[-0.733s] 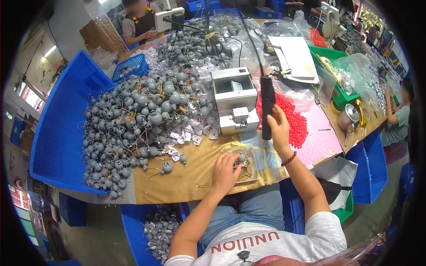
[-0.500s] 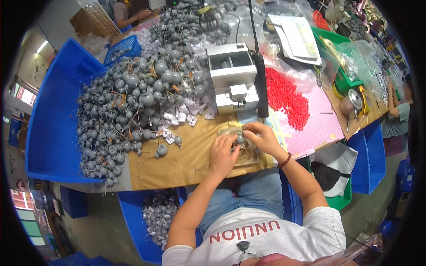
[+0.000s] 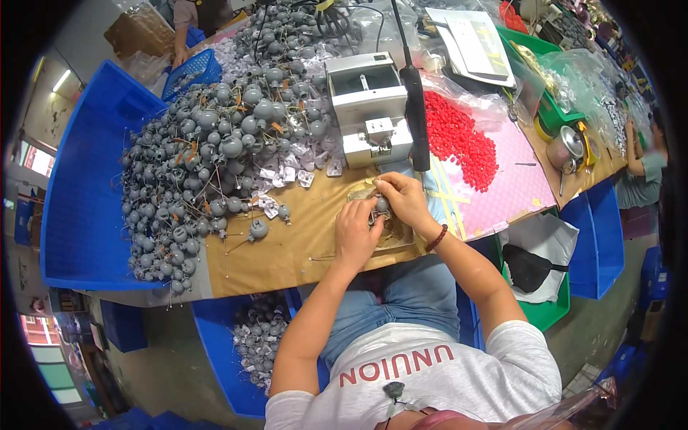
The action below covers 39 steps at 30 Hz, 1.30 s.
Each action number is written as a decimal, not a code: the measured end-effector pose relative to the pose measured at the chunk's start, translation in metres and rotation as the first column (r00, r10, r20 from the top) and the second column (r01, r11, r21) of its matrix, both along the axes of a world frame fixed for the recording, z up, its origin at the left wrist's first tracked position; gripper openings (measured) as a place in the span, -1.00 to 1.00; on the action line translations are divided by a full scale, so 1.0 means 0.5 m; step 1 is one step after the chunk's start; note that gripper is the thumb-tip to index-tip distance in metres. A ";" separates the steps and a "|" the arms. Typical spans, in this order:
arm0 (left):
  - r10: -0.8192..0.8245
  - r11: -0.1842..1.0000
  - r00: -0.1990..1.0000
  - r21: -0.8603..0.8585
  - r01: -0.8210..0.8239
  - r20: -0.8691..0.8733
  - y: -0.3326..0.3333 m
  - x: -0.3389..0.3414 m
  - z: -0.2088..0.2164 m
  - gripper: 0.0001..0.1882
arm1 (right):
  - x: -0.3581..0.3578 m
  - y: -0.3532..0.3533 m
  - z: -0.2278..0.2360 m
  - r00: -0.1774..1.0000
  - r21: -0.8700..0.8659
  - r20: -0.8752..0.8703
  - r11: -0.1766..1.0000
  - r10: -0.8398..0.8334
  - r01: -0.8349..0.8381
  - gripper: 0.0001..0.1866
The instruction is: Assemble small toy components using a base jig and an electric screwdriver.
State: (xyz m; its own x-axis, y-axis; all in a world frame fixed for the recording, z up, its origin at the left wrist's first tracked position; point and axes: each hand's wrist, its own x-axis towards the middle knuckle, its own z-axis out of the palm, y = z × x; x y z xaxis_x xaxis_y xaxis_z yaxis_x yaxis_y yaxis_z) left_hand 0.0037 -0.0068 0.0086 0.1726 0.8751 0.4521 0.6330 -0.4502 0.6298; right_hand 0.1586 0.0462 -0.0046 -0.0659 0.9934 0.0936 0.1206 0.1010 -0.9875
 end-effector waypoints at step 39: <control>0.115 0.987 0.870 -0.046 -0.156 -0.479 0.205 -0.113 0.021 -0.71 | 0.357 0.119 -0.019 0.334 0.340 0.916 0.871 -0.222 -0.354 -0.81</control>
